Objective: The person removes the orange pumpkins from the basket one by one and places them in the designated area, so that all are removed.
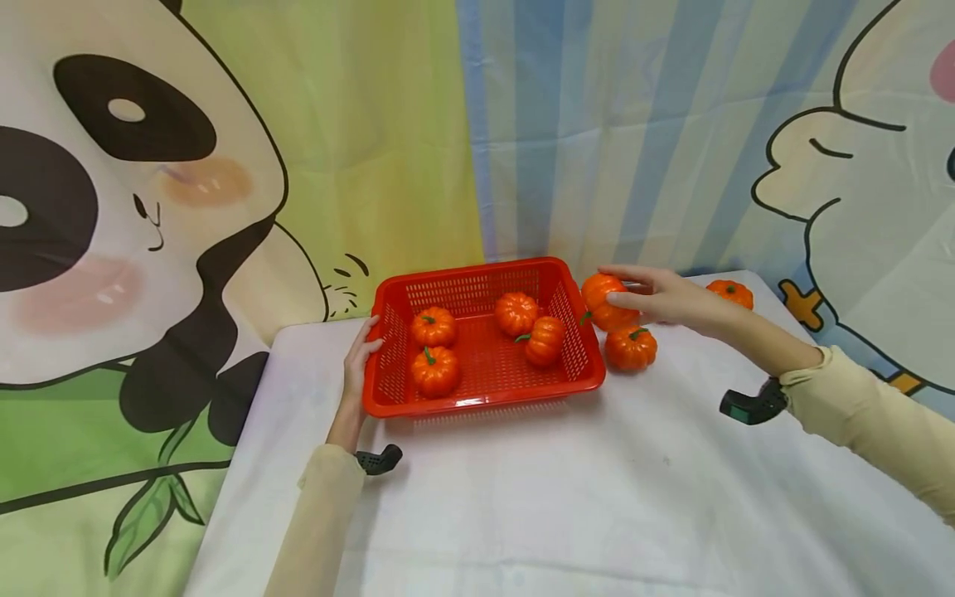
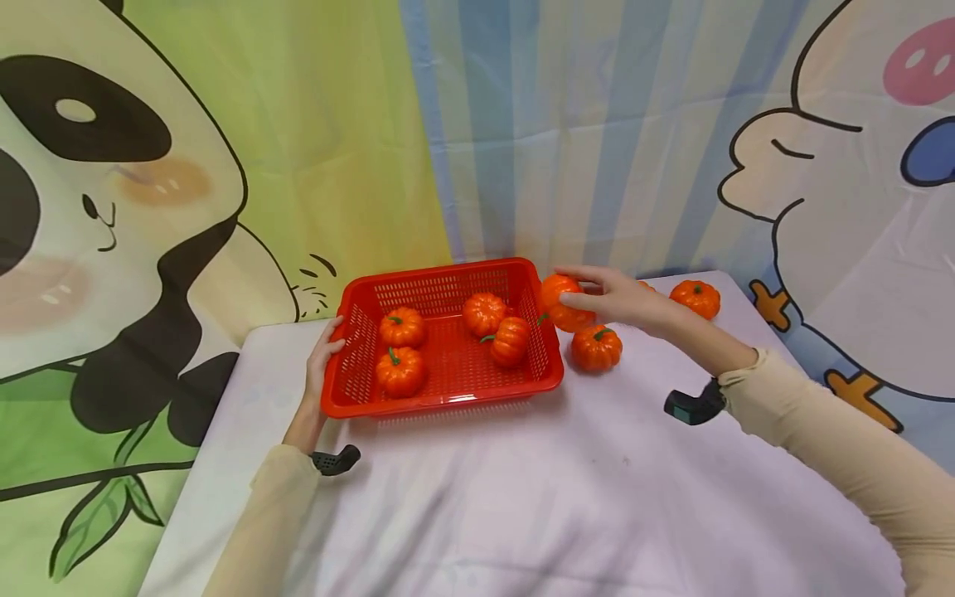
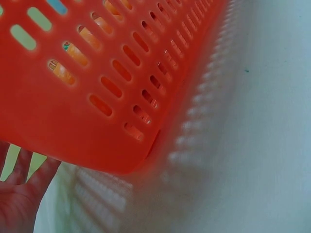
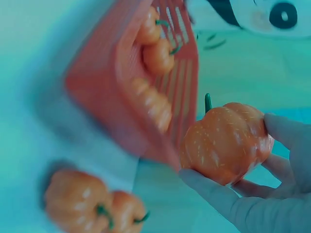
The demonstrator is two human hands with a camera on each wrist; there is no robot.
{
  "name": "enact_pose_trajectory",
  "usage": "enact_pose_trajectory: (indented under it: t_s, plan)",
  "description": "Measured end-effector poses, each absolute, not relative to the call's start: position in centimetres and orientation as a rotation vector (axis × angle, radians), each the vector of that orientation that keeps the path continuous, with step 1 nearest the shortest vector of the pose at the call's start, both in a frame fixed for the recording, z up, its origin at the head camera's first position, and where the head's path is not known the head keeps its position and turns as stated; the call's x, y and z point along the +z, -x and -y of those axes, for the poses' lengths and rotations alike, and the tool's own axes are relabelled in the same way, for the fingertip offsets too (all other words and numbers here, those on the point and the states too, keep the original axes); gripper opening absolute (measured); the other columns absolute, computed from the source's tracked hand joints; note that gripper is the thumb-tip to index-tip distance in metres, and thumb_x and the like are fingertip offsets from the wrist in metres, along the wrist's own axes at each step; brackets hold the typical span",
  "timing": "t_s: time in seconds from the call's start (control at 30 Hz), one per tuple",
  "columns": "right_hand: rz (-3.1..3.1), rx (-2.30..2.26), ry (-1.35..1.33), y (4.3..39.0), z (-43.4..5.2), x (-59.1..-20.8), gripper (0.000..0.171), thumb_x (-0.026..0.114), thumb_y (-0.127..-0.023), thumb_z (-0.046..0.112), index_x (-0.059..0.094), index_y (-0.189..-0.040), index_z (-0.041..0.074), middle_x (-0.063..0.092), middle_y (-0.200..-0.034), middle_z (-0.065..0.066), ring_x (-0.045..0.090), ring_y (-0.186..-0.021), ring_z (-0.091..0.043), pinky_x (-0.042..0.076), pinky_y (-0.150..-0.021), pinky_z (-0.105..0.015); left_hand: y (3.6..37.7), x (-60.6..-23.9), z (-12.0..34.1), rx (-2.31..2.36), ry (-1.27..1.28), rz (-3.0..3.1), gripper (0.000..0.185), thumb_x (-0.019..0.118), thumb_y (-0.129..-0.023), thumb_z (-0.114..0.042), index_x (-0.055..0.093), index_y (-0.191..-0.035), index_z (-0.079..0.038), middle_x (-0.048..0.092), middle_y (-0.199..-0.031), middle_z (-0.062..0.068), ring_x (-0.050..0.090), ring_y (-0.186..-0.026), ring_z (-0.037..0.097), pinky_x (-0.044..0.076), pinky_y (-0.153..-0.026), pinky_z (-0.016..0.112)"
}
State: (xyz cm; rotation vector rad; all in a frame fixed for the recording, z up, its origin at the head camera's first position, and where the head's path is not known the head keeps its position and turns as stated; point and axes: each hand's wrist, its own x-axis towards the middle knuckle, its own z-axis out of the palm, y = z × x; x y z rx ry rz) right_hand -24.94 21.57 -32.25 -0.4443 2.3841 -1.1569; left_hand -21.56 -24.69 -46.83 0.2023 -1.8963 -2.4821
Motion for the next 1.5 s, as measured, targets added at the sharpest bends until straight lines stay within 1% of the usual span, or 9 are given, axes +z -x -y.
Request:
enact_pose_trajectory:
  t_s: [0.17, 0.27, 0.37, 0.57, 0.87, 1.0, 1.17, 1.33, 1.5]
  plan:
    - [-2.433, -1.157, 0.354, 25.2, -25.5, -33.8, 0.07, 0.054, -0.097, 0.04, 0.022, -0.155, 0.016, 0.03, -0.154, -0.023, 0.043, -0.131, -0.045, 0.056, -0.089, -0.046, 21.5, -46.9, 24.6, -2.483, -0.214, 1.902, 0.05, 0.033, -0.101, -0.014, 0.035, -0.15, -0.026, 0.027, -0.159, -0.009, 0.03, -0.144, 0.021, 0.025, -0.121, 0.04]
    - [-2.472, -1.133, 0.297, 25.8, -27.7, -34.9, 0.073, 0.051, -0.098, 0.043, 0.019, -0.156, 0.012, 0.025, -0.154, -0.027, 0.04, -0.132, -0.048, 0.056, -0.089, -0.047, 21.5, -46.8, 24.6, -2.478, -0.221, 1.905, 0.05, 0.034, -0.101, -0.014, 0.036, -0.15, -0.026, 0.028, -0.159, -0.008, 0.03, -0.144, 0.021, 0.025, -0.121, 0.04]
    - [-2.502, -1.117, 0.243, 26.4, -29.6, -36.0, 0.075, 0.05, -0.098, 0.045, 0.017, -0.156, 0.011, 0.025, -0.152, -0.03, 0.04, -0.13, -0.048, 0.056, -0.089, -0.046, 21.5, -46.8, 24.7, -2.471, -0.22, 1.909, 0.05, 0.034, -0.101, -0.014, 0.036, -0.149, -0.026, 0.028, -0.159, -0.008, 0.03, -0.145, 0.022, 0.024, -0.121, 0.041]
    - [-2.502, -1.142, 0.159, 27.0, -31.9, -37.6, 0.078, 0.047, -0.098, 0.048, 0.011, -0.156, 0.01, 0.025, -0.151, -0.033, 0.041, -0.128, -0.047, 0.058, -0.085, -0.039, 21.4, -46.7, 24.7, -2.467, -0.224, 1.917, 0.05, 0.033, -0.101, -0.014, 0.035, -0.15, -0.026, 0.028, -0.159, -0.007, 0.03, -0.145, 0.023, 0.024, -0.121, 0.043]
    - [-2.485, -1.184, 0.111, 27.1, -33.1, -38.5, 0.083, 0.046, -0.097, 0.051, 0.006, -0.156, 0.009, 0.021, -0.152, -0.033, 0.041, -0.128, -0.045, 0.057, -0.087, -0.037, 21.4, -46.7, 24.7, -2.46, -0.224, 1.921, 0.05, 0.033, -0.102, -0.013, 0.035, -0.15, -0.027, 0.026, -0.16, -0.009, 0.029, -0.145, 0.022, 0.025, -0.121, 0.042]
    - [-2.521, -1.165, 0.11, 27.1, -33.2, -38.7, 0.087, 0.053, -0.095, 0.049, 0.006, -0.156, 0.008, 0.021, -0.152, -0.034, 0.041, -0.127, -0.046, 0.058, -0.084, -0.036, 21.4, -46.6, 24.7, -2.476, -0.232, 1.908, 0.05, 0.033, -0.102, -0.014, 0.035, -0.15, -0.027, 0.026, -0.16, -0.01, 0.03, -0.145, 0.02, 0.025, -0.121, 0.04]
    - [-2.563, -1.177, 0.094, 27.2, -33.0, -38.8, 0.094, 0.061, -0.092, 0.045, 0.005, -0.155, 0.005, 0.019, -0.152, -0.036, 0.037, -0.129, -0.049, 0.059, -0.08, -0.034, 21.4, -46.6, 24.7, -2.463, -0.239, 1.935, 0.05, 0.033, -0.101, -0.014, 0.036, -0.15, -0.028, 0.026, -0.16, -0.011, 0.032, -0.143, 0.017, 0.027, -0.12, 0.039]
    - [-2.57, -1.21, 0.079, 27.1, -32.7, -39.1, 0.095, 0.064, -0.091, 0.041, 0.006, -0.153, 0.0, 0.018, -0.149, -0.039, 0.033, -0.128, -0.052, 0.06, -0.074, -0.033, 21.3, -46.6, 24.7, -2.45, -0.245, 1.949, 0.05, 0.032, -0.101, -0.014, 0.036, -0.15, -0.029, 0.025, -0.16, -0.012, 0.032, -0.143, 0.017, 0.027, -0.12, 0.039]
    - [-2.564, -1.187, 0.125, 27.2, -32.7, -39.2, 0.091, 0.064, -0.092, 0.036, 0.004, -0.156, 0.009, 0.013, -0.15, -0.038, 0.031, -0.129, -0.053, 0.06, -0.075, -0.037, 21.4, -46.7, 24.7, -2.455, -0.249, 1.942, 0.05, 0.033, -0.101, -0.015, 0.036, -0.149, -0.029, 0.026, -0.16, -0.012, 0.033, -0.142, 0.016, 0.027, -0.12, 0.039]
